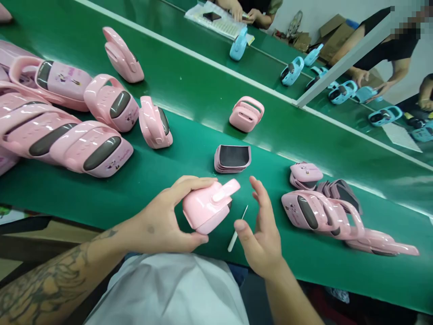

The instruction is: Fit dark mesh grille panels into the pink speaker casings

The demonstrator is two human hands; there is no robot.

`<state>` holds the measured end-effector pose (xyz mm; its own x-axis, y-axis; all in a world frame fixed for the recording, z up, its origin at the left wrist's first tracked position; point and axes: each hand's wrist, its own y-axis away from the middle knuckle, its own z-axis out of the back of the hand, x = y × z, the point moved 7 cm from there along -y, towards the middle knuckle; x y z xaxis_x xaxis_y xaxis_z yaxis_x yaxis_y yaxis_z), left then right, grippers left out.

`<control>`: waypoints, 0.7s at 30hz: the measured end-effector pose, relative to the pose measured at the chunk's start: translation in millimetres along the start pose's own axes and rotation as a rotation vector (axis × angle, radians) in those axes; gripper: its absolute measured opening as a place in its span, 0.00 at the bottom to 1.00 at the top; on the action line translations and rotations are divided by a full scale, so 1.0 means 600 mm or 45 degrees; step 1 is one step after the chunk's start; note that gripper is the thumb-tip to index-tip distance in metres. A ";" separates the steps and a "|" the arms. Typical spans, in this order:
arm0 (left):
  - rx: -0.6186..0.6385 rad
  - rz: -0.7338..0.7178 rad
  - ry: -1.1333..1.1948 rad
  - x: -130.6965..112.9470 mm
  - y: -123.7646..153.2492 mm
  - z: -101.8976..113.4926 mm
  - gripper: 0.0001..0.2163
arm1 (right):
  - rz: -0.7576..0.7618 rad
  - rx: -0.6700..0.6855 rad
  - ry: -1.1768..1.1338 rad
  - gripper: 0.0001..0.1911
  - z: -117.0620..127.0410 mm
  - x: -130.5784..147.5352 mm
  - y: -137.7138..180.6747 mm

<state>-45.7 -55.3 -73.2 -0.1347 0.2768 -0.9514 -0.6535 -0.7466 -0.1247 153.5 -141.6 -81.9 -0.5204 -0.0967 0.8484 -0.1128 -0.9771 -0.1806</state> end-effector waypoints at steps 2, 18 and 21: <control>0.108 -0.079 -0.079 0.005 0.009 0.004 0.43 | 0.165 0.267 0.151 0.48 -0.003 0.022 -0.012; -0.198 0.256 0.219 0.096 0.079 -0.022 0.49 | -0.045 0.881 0.401 0.31 -0.089 0.105 -0.070; -0.302 0.380 0.363 0.098 0.079 -0.019 0.47 | -0.137 0.847 0.422 0.32 -0.094 0.098 -0.073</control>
<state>-76.1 -81.0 -138.3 -0.0595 -0.1231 -0.9906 -0.4250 -0.8948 0.1367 80.1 -93.7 -51.9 -0.7749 -0.0352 0.6311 0.3037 -0.8964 0.3229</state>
